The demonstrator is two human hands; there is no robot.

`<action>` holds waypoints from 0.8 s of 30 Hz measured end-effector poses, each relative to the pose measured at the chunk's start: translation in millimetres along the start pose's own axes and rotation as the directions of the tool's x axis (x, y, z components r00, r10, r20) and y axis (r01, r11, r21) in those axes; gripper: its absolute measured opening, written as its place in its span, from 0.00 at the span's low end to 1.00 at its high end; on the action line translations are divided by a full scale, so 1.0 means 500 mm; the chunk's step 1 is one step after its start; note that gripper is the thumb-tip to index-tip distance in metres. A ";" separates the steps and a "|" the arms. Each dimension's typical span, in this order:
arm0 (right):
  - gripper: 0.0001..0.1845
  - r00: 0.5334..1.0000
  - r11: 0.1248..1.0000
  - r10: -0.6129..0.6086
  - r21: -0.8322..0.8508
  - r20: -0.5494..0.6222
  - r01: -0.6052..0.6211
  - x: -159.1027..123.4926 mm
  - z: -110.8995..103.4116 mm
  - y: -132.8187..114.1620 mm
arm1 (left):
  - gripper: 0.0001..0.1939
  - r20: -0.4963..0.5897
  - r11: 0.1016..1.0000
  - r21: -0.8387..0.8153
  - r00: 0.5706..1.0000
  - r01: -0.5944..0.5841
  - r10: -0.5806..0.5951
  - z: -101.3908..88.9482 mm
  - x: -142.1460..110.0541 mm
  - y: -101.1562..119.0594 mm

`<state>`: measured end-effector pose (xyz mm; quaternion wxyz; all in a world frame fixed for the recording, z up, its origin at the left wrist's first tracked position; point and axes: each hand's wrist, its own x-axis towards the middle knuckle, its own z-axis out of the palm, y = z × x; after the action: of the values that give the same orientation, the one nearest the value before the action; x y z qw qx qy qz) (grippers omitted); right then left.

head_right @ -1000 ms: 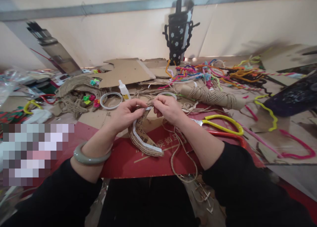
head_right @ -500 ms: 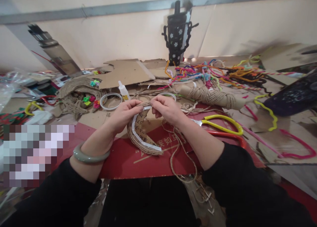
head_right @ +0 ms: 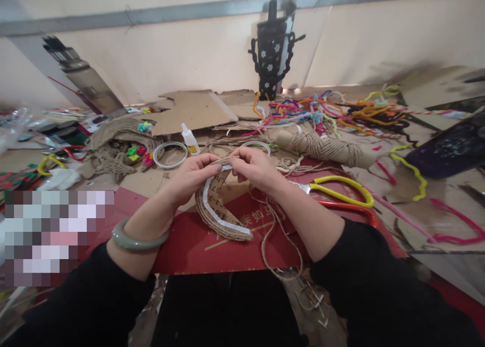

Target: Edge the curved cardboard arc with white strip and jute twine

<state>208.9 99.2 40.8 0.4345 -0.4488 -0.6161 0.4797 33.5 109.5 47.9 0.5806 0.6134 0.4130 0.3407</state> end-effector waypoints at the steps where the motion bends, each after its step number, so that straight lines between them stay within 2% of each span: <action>1: 0.10 1.000 1.000 -0.001 -0.009 -0.001 0.001 0.000 0.001 0.000 | 0.12 0.002 1.000 -0.004 1.000 0.004 -0.004 0.001 0.000 0.000; 10: 0.08 1.000 0.998 0.012 -0.062 -0.011 -0.013 -0.001 0.007 -0.003 | 0.11 0.010 1.000 -0.003 1.000 0.026 -0.026 0.004 -0.004 0.002; 15: 0.14 1.000 0.999 -0.012 -0.031 0.024 0.013 -0.002 0.005 -0.002 | 0.11 0.010 1.000 -0.024 1.000 0.012 -0.012 0.002 -0.003 0.003; 24: 0.17 0.998 0.999 0.004 0.037 -0.065 -0.002 0.000 0.000 -0.002 | 0.10 -0.016 0.999 -0.025 1.000 -0.021 0.021 -0.002 0.000 0.001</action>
<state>208.8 99.1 42.0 0.4617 -0.4573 -0.5920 0.4767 32.6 110.2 48.4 0.5812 0.6078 0.4068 0.3568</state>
